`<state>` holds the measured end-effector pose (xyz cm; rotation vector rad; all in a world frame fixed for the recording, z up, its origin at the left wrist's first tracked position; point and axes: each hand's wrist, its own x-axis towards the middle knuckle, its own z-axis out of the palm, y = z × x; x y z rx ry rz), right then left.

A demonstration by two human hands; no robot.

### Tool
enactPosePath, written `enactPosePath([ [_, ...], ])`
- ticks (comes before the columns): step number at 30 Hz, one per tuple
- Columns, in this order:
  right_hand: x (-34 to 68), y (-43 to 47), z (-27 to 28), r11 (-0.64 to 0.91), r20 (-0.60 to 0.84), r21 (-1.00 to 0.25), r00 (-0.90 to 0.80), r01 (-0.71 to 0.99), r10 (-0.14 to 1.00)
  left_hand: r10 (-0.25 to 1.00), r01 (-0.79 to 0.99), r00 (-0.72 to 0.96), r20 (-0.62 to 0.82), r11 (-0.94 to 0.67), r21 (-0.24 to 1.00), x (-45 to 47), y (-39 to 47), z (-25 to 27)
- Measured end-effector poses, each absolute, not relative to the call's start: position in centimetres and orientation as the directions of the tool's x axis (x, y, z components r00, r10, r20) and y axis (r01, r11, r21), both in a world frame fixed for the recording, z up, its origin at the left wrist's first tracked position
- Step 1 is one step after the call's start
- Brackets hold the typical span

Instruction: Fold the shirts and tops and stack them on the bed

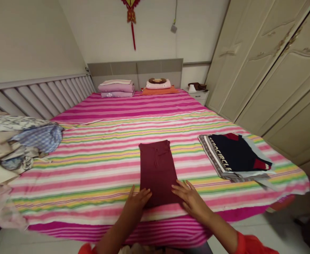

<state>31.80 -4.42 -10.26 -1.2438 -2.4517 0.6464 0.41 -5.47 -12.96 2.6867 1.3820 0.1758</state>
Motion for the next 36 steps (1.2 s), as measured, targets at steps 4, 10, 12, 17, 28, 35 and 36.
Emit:
enactPosePath([
  [4, 33.1, -10.2, -9.5, 0.426, -0.019, -0.705, -0.615, 0.567, 0.788, 0.73, 0.702, 0.68, 0.06, -0.673, 0.232, -0.9, -11.4, -15.2],
  [10, 32.8, -10.4, -8.2, 0.034, -0.098, -0.953, -0.414, 0.3, 0.905, 0.822, 0.56, 0.544, 0.169, -0.505, 0.657, -0.9, -12.3, -13.9],
  [12, 31.9, -8.1, -7.4, -0.065, -0.123, -0.98, -0.311, 0.189, 0.942, 0.947, 0.546, 0.307, 0.092, -0.254, 0.799, 0.0, -10.5, -11.5],
  [17, 28.3, -0.6, -6.6, 0.004, 0.003, -0.993, -0.013, 0.119, 1.0, 0.999, 0.244, -0.053, -0.014, 0.026, 0.969, 3.1, -3.0, -6.7],
  [28, 24.5, 8.7, -9.5, -0.109, 0.129, -0.726, 0.291, 0.679, 0.948, 0.938, 0.582, -0.314, 0.146, 0.068, 0.811, 5.7, 8.2, -9.6],
  [35, 22.9, 7.2, -8.9, 0.15, 0.382, -0.525, 0.074, 0.838, 0.921, 0.912, 0.839, -0.028, 0.41, -0.202, 0.505, 8.0, 7.0, -10.1],
  [36, 22.5, 6.9, -8.9, 0.229, 0.395, -0.491, -0.02, 0.84, 0.919, 0.92, 0.855, 0.058, 0.387, -0.246, 0.457, 8.6, 6.8, -10.2],
])
